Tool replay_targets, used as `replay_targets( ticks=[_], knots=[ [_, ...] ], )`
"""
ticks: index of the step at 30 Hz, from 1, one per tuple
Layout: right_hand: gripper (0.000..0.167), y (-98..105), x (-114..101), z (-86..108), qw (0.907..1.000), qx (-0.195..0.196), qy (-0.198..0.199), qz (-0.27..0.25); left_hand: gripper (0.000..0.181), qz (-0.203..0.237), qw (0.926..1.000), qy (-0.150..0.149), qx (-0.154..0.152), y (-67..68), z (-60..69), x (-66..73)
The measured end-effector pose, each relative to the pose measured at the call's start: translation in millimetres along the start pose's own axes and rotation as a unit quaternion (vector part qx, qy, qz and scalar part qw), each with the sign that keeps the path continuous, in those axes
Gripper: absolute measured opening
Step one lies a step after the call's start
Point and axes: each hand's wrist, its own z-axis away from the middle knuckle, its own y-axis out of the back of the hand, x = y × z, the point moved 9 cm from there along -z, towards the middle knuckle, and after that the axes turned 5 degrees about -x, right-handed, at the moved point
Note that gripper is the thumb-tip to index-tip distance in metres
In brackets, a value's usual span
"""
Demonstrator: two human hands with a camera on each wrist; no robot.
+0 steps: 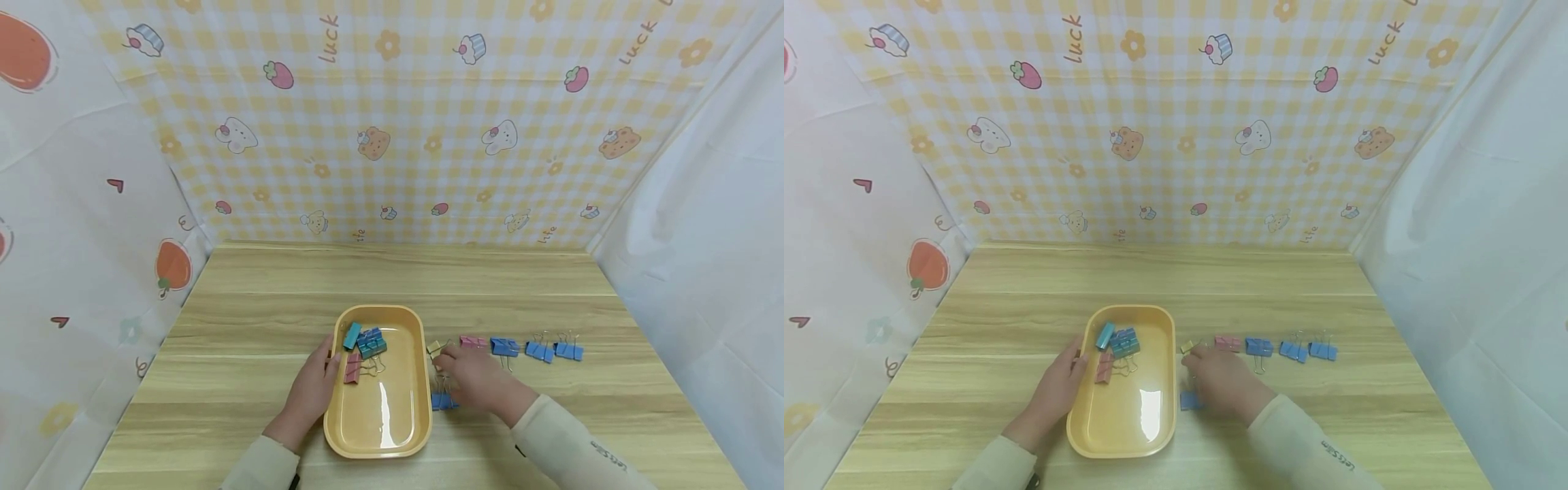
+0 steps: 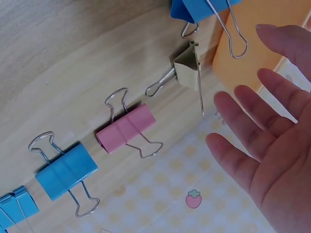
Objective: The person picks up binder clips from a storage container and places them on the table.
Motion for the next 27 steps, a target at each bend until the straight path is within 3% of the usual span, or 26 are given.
replay_targets(
  ticks=[13,27],
  knots=[
    [0.064,12.4,9.5,1.3,0.9988,0.041,-0.024,-0.014,0.053,-0.001,1.0,0.006,-0.001,-0.1,1.5,1.0],
    [0.068,32.7,13.1,-2.6,0.9966,0.078,-0.028,-0.002,0.053,-0.001,1.0,-0.001,0.001,-0.6,0.3,-1.2]
  ],
)
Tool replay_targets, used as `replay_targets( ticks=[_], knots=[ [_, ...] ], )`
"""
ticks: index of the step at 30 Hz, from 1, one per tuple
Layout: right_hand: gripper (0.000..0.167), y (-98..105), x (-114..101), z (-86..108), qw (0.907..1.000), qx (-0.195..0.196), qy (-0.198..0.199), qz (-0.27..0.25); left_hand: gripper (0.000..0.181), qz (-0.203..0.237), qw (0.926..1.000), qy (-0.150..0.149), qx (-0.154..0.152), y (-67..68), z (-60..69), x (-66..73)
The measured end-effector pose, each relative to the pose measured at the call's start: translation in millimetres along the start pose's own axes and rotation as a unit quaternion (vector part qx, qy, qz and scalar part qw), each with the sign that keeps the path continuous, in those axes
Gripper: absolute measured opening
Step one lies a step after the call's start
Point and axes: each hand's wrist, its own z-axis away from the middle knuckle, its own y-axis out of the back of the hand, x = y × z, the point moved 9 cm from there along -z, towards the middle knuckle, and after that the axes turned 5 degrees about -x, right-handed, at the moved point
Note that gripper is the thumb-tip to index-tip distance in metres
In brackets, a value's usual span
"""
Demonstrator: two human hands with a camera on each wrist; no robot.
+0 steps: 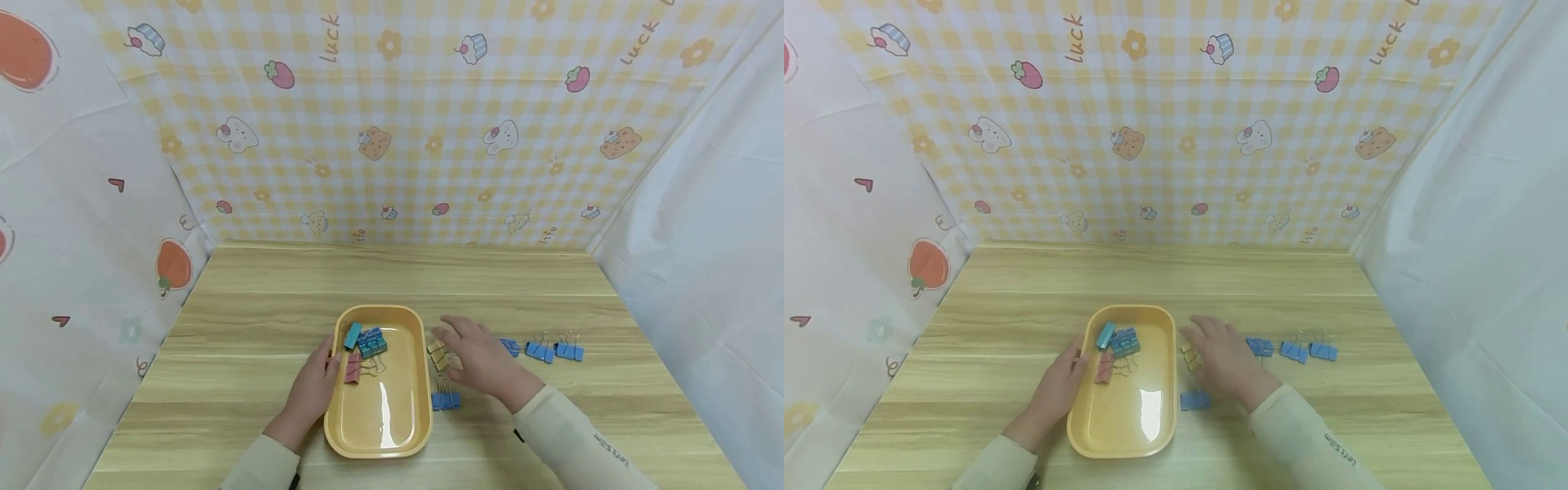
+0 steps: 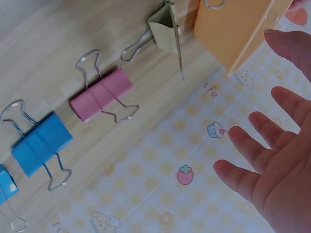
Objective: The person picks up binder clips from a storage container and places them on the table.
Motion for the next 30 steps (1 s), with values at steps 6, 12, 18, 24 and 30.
replay_targets(
  ticks=[6,12,18,24,30],
  knots=[
    [0.069,8.2,-1.2,-3.0,0.9999,0.007,0.002,0.012,0.053,0.003,1.0,-0.001,0.001,0.0,0.4,-0.2],
    [0.069,10.8,-3.3,-7.7,0.9998,0.006,0.003,0.019,0.053,0.002,1.0,-0.006,0.0,-0.4,0.3,0.5],
    [0.071,9.0,-8.6,-15.1,0.9998,0.007,0.011,0.017,0.053,-0.004,1.0,-0.003,0.001,-0.1,0.0,-0.1],
    [0.07,6.8,-19.2,-22.8,0.9996,0.004,0.027,0.01,0.053,-0.007,1.0,0.0,0.0,0.0,0.1,0.0],
    [0.067,2.5,-28.9,-29.7,0.9993,-0.009,0.036,0.011,0.052,-0.004,1.0,0.001,0.0,0.3,-0.2,0.3]
  ],
)
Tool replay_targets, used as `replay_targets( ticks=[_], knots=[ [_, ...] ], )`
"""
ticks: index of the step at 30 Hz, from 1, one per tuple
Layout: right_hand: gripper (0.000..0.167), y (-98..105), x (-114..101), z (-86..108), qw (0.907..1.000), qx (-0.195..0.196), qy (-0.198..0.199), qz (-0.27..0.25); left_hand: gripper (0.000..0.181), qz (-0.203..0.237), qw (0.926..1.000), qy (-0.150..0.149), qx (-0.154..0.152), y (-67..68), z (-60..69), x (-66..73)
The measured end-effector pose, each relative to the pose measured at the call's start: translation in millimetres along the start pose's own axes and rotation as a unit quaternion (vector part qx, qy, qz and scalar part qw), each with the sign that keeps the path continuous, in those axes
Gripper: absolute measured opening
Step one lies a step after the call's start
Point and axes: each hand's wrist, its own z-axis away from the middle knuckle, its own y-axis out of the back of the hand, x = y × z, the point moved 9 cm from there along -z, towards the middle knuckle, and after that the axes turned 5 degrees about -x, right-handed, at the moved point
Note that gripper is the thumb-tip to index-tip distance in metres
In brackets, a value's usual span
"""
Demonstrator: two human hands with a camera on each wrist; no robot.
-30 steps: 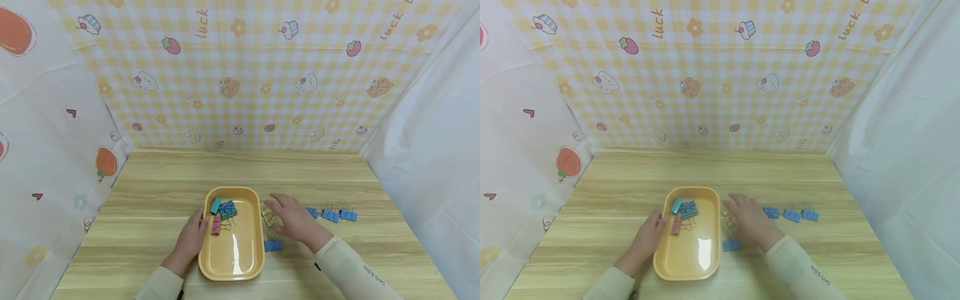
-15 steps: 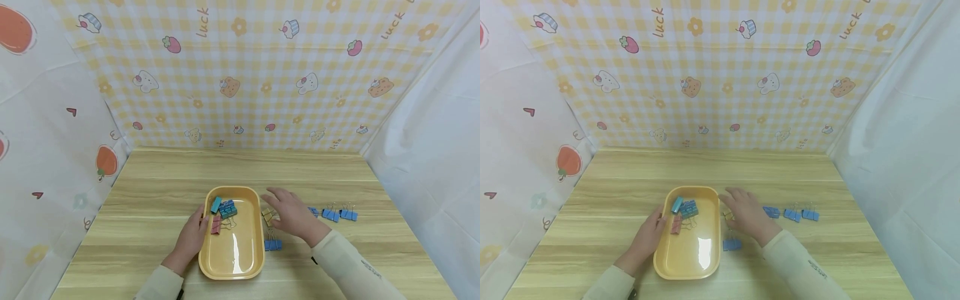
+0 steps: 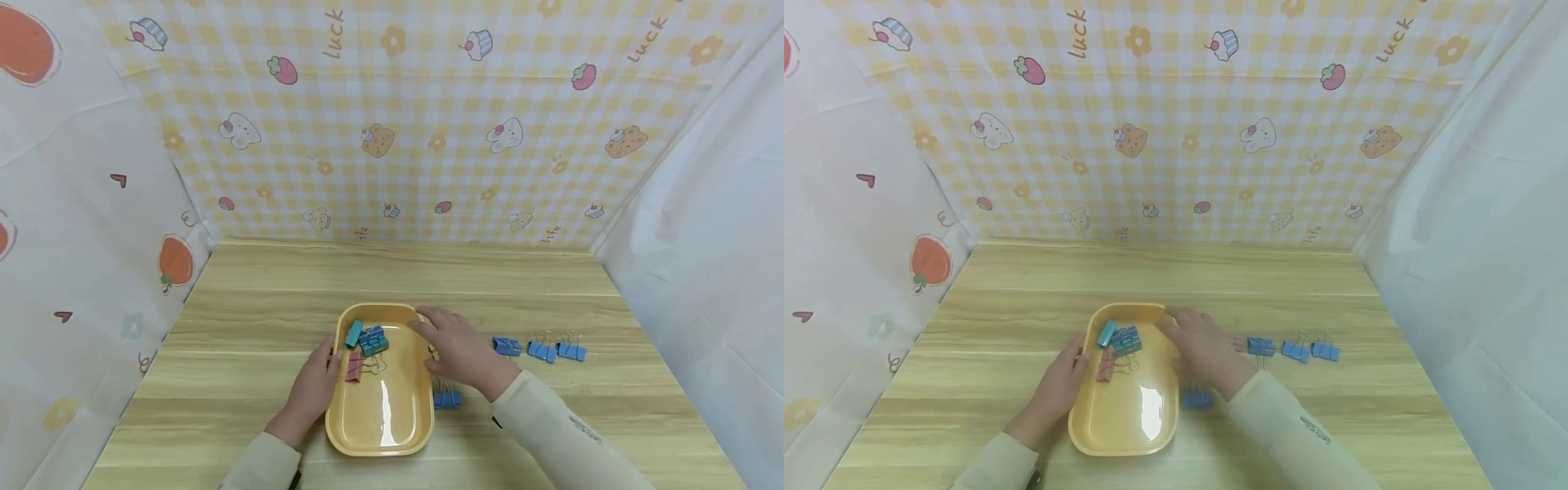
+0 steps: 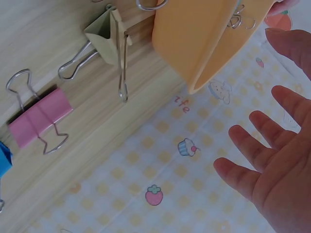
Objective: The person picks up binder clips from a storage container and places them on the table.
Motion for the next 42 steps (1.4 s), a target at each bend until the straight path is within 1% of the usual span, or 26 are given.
replay_targets(
  ticks=[3,9,17,21,28,32,35,39,42],
  knots=[
    [0.069,-2.2,-3.7,-3.8,0.9999,-0.011,0.001,0.001,0.052,0.0,1.0,-0.002,0.0,0.1,-0.4,0.6],
    [0.07,-7.0,-15.5,-11.4,0.9993,-0.031,0.022,-0.003,0.052,-0.005,1.0,-0.001,0.0,0.2,-0.5,-0.2],
    [0.067,-8.2,-36.6,-19.3,0.9961,-0.04,0.067,0.042,0.053,0.0,1.0,0.002,-0.001,0.2,-0.8,-2.8],
    [0.066,-11.5,-46.0,-22.0,0.9942,-0.048,0.083,0.048,0.053,0.003,1.0,0.001,0.0,0.2,-0.9,-3.2],
    [0.066,-20.0,-65.3,-30.7,0.9866,-0.09,0.108,0.082,0.053,-0.006,1.0,-0.004,0.001,1.0,0.3,-2.4],
    [0.064,-24.8,-73.2,-37.7,0.9833,-0.112,0.113,0.089,0.053,-0.003,1.0,-0.009,0.0,1.0,0.1,-1.9],
    [0.062,-25.5,-77.4,-41.9,0.9823,-0.113,0.118,0.092,0.053,-0.001,0.9999,-0.014,-0.001,0.7,-0.2,-0.3],
    [0.06,-25.9,-81.2,-46.2,0.9802,-0.107,0.128,0.107,0.053,-0.002,0.9999,-0.017,-0.003,0.1,-0.4,1.0],
    [0.058,-28.6,-82.1,-49.3,0.9778,-0.111,0.13,0.12,0.052,-0.001,0.9998,-0.018,-0.003,0.0,-0.3,1.5]
  ],
)
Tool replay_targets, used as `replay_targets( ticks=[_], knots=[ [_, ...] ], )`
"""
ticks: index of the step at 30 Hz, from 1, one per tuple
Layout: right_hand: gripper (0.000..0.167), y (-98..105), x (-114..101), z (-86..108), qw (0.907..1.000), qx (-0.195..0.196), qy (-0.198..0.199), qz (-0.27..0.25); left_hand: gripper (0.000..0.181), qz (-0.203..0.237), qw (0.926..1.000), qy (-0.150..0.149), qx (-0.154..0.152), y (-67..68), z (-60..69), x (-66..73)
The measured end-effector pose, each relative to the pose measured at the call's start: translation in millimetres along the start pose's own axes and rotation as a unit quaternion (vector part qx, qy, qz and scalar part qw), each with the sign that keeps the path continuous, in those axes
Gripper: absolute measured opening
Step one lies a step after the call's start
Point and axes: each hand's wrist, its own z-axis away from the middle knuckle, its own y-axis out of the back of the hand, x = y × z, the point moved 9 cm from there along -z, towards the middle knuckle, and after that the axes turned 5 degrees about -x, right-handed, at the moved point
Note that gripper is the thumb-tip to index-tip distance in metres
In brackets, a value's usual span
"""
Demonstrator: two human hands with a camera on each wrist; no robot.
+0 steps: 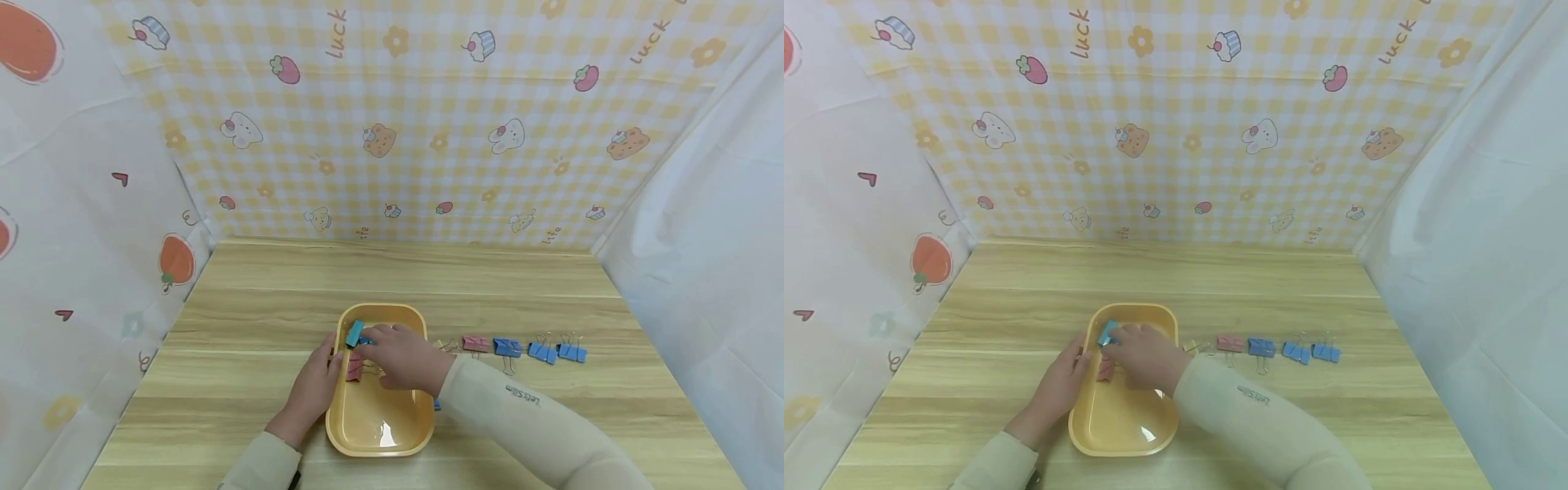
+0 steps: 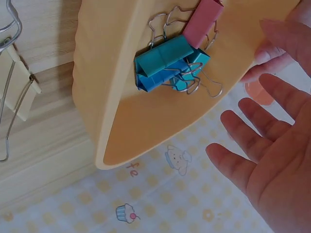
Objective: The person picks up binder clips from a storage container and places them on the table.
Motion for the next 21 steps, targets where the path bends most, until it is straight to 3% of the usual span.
replay_targets(
  ticks=[21],
  knots=[
    [0.048,-21.4,-13.2,-27.8,0.9972,-0.058,0.027,0.038,0.052,-0.009,1.0,0.002,0.0,1.2,1.1,3.0]
  ],
)
